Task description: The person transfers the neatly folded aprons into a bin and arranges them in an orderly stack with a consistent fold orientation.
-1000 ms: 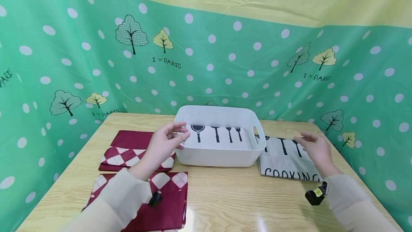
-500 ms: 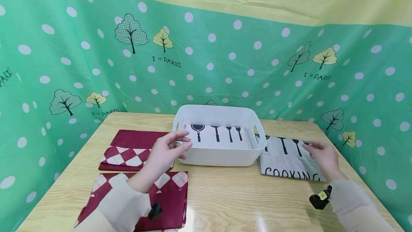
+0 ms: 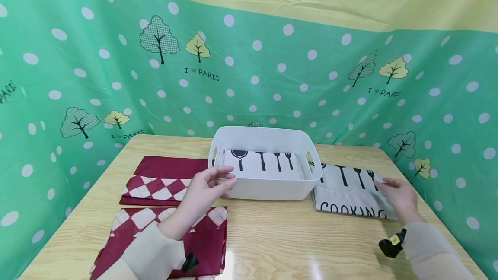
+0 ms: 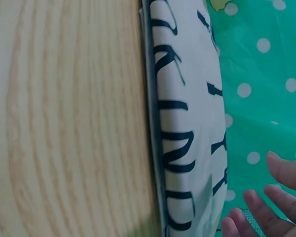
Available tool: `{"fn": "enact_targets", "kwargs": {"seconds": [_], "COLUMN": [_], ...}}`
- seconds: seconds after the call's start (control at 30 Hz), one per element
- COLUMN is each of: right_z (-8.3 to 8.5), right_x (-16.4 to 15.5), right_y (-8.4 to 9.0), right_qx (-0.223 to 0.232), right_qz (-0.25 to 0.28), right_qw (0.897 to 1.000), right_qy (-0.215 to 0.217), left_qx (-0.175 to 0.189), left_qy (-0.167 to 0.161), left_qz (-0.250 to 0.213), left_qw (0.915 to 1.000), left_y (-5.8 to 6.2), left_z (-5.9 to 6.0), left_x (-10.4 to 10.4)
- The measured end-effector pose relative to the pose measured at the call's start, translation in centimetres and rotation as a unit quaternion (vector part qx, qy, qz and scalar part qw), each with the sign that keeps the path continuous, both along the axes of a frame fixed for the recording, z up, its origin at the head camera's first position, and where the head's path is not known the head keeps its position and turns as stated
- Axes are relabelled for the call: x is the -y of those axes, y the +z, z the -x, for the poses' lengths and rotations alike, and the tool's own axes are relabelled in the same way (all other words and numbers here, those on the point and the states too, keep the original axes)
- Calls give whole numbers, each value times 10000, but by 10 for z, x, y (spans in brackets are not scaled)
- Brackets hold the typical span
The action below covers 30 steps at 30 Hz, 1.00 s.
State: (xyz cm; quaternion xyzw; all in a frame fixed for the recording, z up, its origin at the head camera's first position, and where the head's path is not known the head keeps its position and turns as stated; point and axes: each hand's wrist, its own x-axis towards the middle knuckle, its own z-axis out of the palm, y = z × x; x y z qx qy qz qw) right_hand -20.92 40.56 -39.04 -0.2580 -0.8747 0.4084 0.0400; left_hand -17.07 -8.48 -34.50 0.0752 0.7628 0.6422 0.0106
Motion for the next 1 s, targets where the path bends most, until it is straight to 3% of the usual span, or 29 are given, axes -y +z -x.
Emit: {"fn": "enact_targets", "kwargs": {"seconds": [0.4,0.73,1.0], "right_z": [-7,-7,-11], "right_x": [-13,-18,-19], "right_y": [-10,-20,-27], "right_qx": [223,500,487], "right_qz": [-58,82,11], "right_qw": [9997,9981,9985], "right_qy": [10,-341,-258], "left_qx": [11,36,-42], "left_qy": [-243,-443,-563], "left_qz": [-58,-149,-106], "left_qw": [9997,9989,9983], "left_y": [-10,-21,-29], "left_z": [-6,-9,-11], "left_x": [-14,-28,-42]}}
